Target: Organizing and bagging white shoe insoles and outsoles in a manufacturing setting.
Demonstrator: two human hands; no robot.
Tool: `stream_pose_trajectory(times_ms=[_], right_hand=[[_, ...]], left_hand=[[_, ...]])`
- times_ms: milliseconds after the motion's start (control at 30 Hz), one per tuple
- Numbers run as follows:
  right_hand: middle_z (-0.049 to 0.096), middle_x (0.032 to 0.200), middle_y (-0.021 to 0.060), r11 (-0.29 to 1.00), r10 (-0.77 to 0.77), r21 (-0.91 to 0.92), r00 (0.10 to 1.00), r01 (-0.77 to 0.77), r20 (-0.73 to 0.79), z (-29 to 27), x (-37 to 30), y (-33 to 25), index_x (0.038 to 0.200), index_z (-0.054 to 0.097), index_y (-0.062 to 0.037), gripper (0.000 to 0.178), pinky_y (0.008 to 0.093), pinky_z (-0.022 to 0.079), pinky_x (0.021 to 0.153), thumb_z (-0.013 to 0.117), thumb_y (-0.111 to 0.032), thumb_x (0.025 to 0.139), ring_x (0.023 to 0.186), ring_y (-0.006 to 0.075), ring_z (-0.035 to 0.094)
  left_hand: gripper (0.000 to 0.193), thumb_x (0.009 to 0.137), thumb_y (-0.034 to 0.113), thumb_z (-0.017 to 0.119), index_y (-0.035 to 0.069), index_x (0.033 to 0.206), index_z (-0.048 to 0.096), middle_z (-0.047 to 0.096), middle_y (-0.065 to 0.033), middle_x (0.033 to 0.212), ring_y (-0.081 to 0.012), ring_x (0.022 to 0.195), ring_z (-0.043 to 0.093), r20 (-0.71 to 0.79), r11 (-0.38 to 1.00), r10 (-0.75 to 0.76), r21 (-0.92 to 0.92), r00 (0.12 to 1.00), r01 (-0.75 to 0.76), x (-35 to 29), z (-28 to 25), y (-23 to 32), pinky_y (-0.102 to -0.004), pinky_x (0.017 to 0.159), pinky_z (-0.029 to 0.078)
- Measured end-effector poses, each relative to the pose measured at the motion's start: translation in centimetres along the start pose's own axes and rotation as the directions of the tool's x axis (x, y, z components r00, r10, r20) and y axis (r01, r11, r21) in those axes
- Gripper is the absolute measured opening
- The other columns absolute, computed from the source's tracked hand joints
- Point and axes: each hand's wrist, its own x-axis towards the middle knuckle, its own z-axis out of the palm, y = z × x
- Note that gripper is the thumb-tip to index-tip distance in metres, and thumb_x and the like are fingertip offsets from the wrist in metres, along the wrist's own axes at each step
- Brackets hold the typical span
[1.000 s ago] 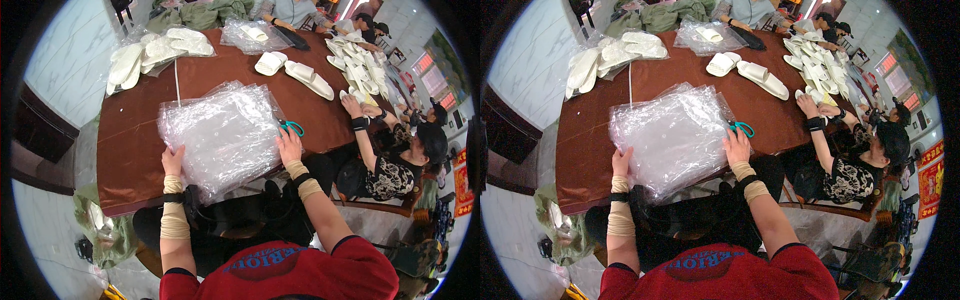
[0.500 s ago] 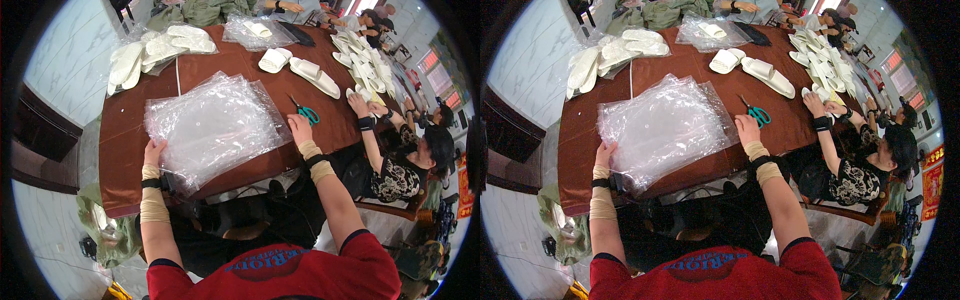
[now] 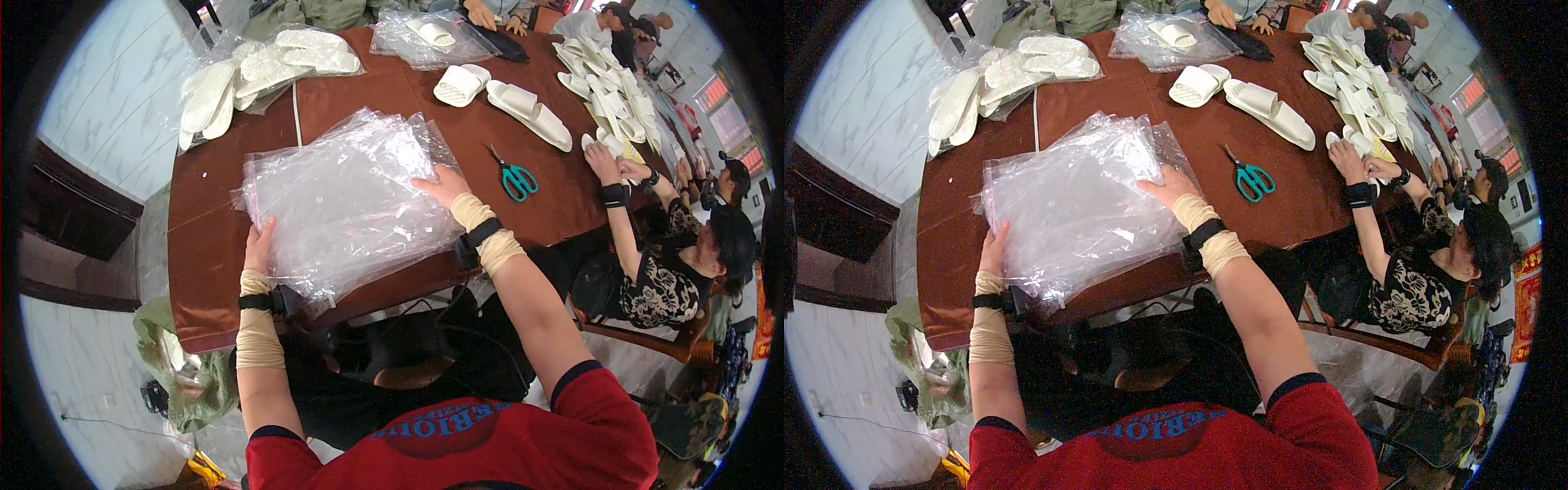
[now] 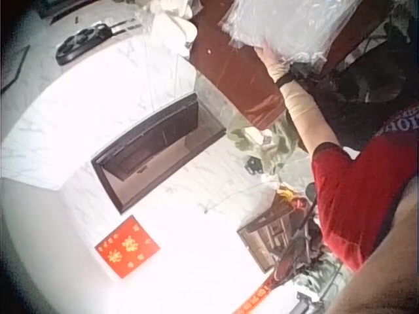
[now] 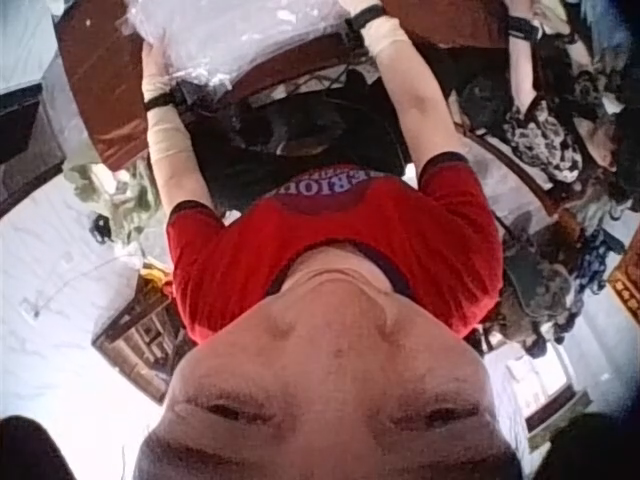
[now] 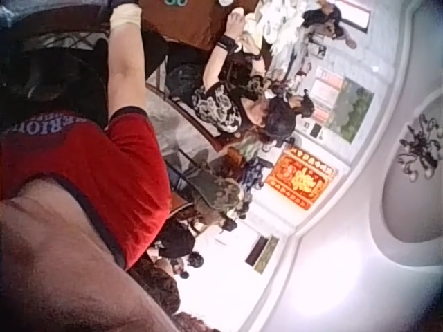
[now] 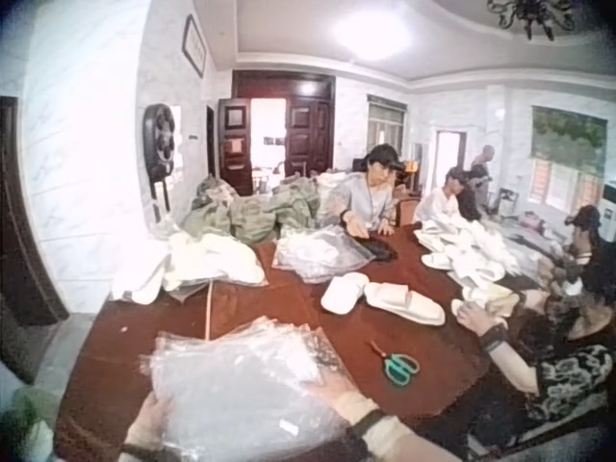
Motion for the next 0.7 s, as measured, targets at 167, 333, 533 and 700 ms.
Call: stream_pose_trajectory(times_ms=[167, 333, 533, 700], right_hand=[[0.054, 0.121, 0.0258, 0.999, -0.022, -0.034, 1.0, 0.023, 0.018, -0.6, -0.3, -0.9, 0.127, 0.045, 0.0014, 0.078, 0.0415, 0.04, 0.097, 0.066, -0.052, 0.074, 0.115, 0.038, 0.051], [0.056, 0.115, 0.0252, 0.998, -0.047, 0.04, 0.981, 0.056, -0.188, 0.6, 0.8, -0.9, 0.115, 0.052, -0.0018, 0.063, 0.043, 0.042, 0.093, 0.065, -0.048, 0.074, 0.106, 0.0393, 0.054], [0.057, 0.113, 0.0236, 0.987, -0.076, -0.151, 0.987, 0.054, -0.139, -1.7, 1.3, 1.1, 0.112, 0.052, -0.0012, 0.054, 0.0438, 0.042, 0.092, 0.064, -0.039, 0.075, 0.109, 0.0413, 0.05], [0.057, 0.114, 0.0221, 0.996, 0.047, -0.07, 0.989, -0.057, -0.138, -1.4, 0.8, 3.4, 0.112, 0.049, -0.0012, 0.053, 0.0418, 0.043, 0.089, 0.069, -0.029, 0.071, 0.106, 0.0384, 0.054]], left_hand=[[0.063, 0.086, 0.039, 0.062, -0.003, 0.129, 0.044, 0.056, -0.0132, 0.117, -0.0193, 0.098, 0.056, 0.03, 1.0, 0.003, -0.002, 1.0, -0.003, -1.1, 0.2, 0.7, -0.0307, 0.084, 0.046], [0.059, 0.087, 0.038, 0.061, -0.004, 0.127, 0.045, 0.057, -0.0133, 0.115, -0.0191, 0.098, 0.056, 0.031, 0.995, 0.079, 0.05, 0.996, -0.081, 0.2, -0.1, -0.7, -0.0304, 0.084, 0.045], [0.062, 0.086, 0.038, 0.062, -0.007, 0.126, 0.045, 0.057, -0.0145, 0.115, -0.0197, 0.1, 0.055, 0.077, 0.997, 0.082, -0.02, 0.994, -0.08, 0.8, -1.4, -1.6, -0.0305, 0.087, 0.044], [0.063, 0.086, 0.039, 0.061, -0.008, 0.126, 0.045, 0.056, -0.0142, 0.117, -0.0194, 0.103, 0.054, 0.033, 0.992, 0.099, 0.073, 0.995, -0.101, 0.8, -1.4, -1.5, -0.0302, 0.089, 0.042]])
